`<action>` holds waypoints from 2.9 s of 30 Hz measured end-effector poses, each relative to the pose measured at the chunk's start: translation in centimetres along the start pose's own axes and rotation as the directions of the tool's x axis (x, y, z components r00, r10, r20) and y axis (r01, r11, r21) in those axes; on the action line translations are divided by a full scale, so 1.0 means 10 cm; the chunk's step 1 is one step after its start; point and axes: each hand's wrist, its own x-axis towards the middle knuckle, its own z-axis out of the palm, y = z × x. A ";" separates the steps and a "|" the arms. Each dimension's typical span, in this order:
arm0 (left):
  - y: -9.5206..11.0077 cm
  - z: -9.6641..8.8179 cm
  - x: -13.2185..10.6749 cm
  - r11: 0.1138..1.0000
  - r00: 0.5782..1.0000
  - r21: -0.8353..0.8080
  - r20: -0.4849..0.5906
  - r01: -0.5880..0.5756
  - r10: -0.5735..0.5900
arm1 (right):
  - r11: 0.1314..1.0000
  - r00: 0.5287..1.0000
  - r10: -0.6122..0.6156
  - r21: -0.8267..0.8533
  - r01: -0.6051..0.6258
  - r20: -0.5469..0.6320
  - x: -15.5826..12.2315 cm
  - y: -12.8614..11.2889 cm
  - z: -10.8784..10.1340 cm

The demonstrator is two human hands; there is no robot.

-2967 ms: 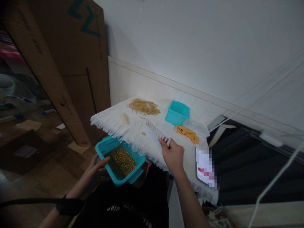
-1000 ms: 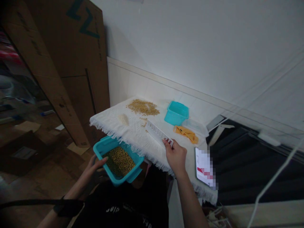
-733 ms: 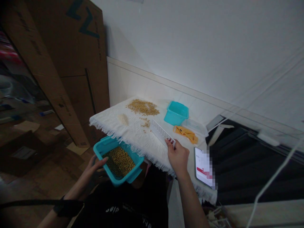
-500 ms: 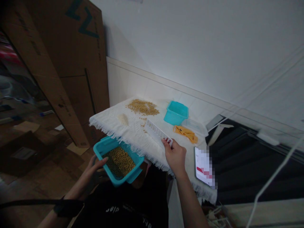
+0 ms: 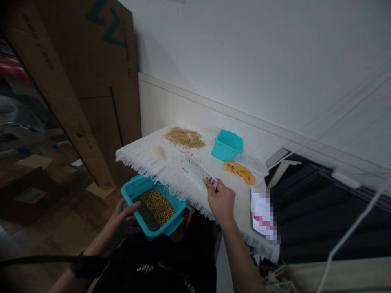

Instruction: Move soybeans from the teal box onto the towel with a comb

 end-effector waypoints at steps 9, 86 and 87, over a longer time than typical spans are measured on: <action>-0.01 0.01 0.01 1.000 1.000 -0.015 -0.007 0.002 -0.003 | 0.997 0.997 -0.075 0.023 0.074 0.014 0.00 -0.15 0.06; 0.03 0.01 -0.03 1.000 1.000 0.013 -0.005 -0.018 0.018 | 0.924 0.968 -0.069 0.380 -0.029 0.241 0.29 0.06 0.14; 0.03 0.01 -0.02 1.000 1.000 0.013 -0.009 -0.019 0.019 | 0.925 0.970 -0.064 0.378 -0.030 0.236 0.29 0.07 0.14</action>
